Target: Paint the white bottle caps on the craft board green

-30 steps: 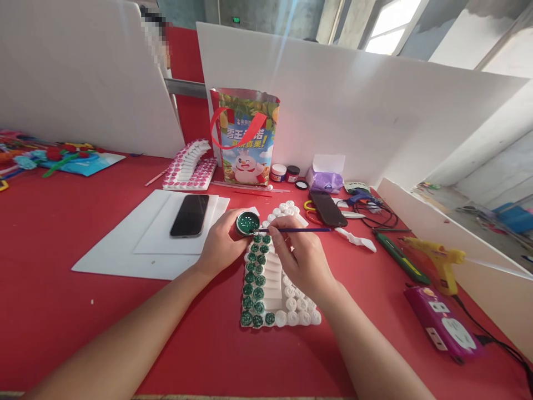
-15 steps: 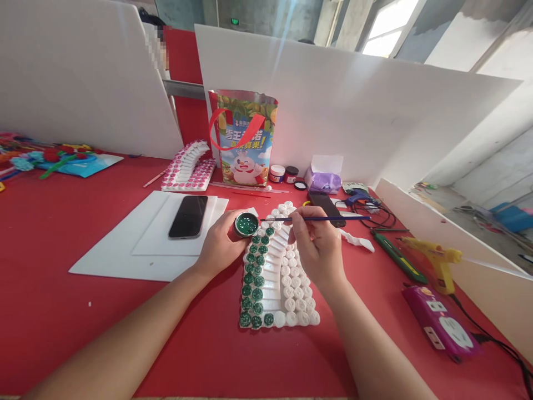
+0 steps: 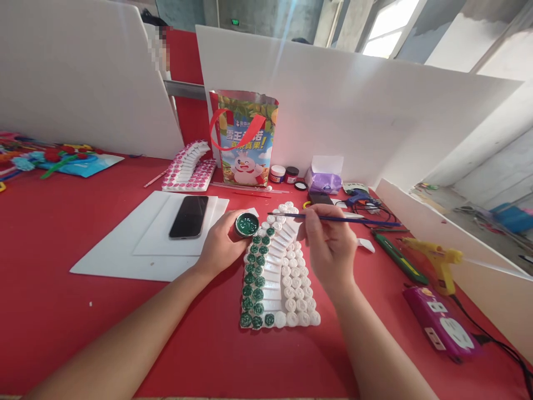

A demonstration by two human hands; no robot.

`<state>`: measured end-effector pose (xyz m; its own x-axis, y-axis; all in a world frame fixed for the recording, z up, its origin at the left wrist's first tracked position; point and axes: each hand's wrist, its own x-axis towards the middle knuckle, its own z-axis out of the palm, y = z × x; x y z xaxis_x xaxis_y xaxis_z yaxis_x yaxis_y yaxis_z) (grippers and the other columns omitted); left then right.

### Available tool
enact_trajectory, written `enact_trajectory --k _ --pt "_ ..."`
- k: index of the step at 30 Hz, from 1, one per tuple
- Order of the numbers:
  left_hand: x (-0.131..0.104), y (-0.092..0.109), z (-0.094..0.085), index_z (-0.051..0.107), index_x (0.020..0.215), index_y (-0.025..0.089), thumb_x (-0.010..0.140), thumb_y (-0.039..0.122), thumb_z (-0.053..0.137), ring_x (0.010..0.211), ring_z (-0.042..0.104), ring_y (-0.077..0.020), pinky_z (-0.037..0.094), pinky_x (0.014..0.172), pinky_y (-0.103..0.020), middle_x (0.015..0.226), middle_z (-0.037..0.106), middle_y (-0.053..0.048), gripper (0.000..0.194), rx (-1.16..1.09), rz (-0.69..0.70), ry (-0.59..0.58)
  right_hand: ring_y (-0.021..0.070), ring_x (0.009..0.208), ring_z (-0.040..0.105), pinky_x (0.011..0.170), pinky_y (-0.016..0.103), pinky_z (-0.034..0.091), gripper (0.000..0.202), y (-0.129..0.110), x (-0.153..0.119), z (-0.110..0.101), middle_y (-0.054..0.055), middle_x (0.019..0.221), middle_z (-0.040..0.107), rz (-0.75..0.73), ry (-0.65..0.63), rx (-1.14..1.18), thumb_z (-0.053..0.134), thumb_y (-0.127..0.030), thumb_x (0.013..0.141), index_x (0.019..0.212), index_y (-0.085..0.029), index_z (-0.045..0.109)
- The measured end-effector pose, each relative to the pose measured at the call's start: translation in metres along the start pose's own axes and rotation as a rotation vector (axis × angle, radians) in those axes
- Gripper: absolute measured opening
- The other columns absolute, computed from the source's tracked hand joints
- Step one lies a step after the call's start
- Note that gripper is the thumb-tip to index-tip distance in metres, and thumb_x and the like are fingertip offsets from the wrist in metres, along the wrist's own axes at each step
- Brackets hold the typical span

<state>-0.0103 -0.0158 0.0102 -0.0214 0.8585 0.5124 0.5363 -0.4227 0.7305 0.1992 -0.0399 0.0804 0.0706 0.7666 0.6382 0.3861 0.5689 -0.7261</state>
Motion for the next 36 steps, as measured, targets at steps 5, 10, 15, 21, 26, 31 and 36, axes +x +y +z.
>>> enact_trajectory --k 5,10,15,21,26,31,36 --pt "0.0007 0.0019 -0.0002 0.067 0.116 0.021 0.079 0.03 0.07 0.11 0.07 -0.026 0.056 0.101 -0.038 0.118 0.075 -0.007 0.039 -0.004 0.016 0.003 0.0114 0.055 0.056 0.052 0.025 0.042 0.013 0.0066 0.0067 -0.0094 -0.003 0.068 0.061 -0.012 0.088 -0.116 0.051 -0.03 0.101 0.092 -0.022 0.056" --pt "0.0008 0.0035 -0.0002 0.067 0.115 0.021 0.079 0.03 0.07 0.11 0.07 -0.0261 0.056 0.1 -0.038 0.118 0.075 -0.007 0.037 -0.007 0.019 0.005 0.0108 0.05 0.053 0.054 0.026 0.042 0.013 0.0046 0.0064 -0.0093 -0.005 0.064 0.058 -0.093 0.048 -0.214 0.05 -0.026 0.1 0.088 -0.022 0.054" --pt "0.0003 0.0012 -0.0001 0.066 0.117 0.021 0.079 0.028 0.071 0.111 0.07 -0.0257 0.056 0.101 -0.037 0.119 0.074 -0.007 0.039 -0.004 0.021 0.005 0.0114 0.049 0.052 0.053 0.025 0.041 0.014 0.0026 0.0049 -0.0083 -0.005 0.06 0.055 -0.131 -0.006 -0.252 0.05 -0.026 0.1 0.087 -0.022 0.054" --pt "-0.0001 0.0 0.0001 0.067 0.117 0.021 0.079 0.027 0.071 0.111 0.07 -0.0256 0.056 0.101 -0.037 0.119 0.075 -0.007 0.039 0.004 0.029 0.006 0.0118 0.047 0.055 0.051 0.024 0.041 0.013 0.0032 0.0047 -0.0066 -0.006 0.059 0.055 -0.16 -0.032 -0.263 0.049 -0.025 0.099 0.087 -0.023 0.053" --pt "0.0003 0.002 0.0001 0.066 0.117 0.021 0.079 0.028 0.07 0.112 0.07 -0.0262 0.056 0.101 -0.038 0.12 0.074 -0.007 0.039 0.004 0.028 0.007 0.0116 0.047 0.057 0.05 0.024 0.041 0.013 0.0023 0.0047 -0.0064 -0.005 0.062 0.057 -0.173 -0.034 -0.265 0.049 -0.023 0.099 0.087 -0.023 0.053" --pt "0.0001 0.0025 0.0003 0.066 0.117 0.021 0.079 0.029 0.07 0.111 0.07 -0.0261 0.056 0.1 -0.038 0.119 0.074 -0.007 0.039 -0.001 0.013 0.003 0.0117 0.046 0.055 0.05 0.024 0.04 0.013 0.0022 0.0048 -0.0059 -0.005 0.059 0.056 -0.177 -0.044 -0.269 0.049 -0.024 0.099 0.088 -0.023 0.054" --pt "-0.0003 0.0008 0.0003 0.066 0.118 0.022 0.078 0.029 0.07 0.113 0.069 -0.0264 0.055 0.102 -0.039 0.121 0.074 -0.007 0.04 0.006 0.001 -0.01 0.0124 0.047 0.055 0.051 0.024 0.041 0.014 0.0028 0.0051 -0.0055 -0.004 0.059 0.058 -0.147 -0.073 -0.292 0.048 -0.027 0.099 0.087 -0.023 0.054"
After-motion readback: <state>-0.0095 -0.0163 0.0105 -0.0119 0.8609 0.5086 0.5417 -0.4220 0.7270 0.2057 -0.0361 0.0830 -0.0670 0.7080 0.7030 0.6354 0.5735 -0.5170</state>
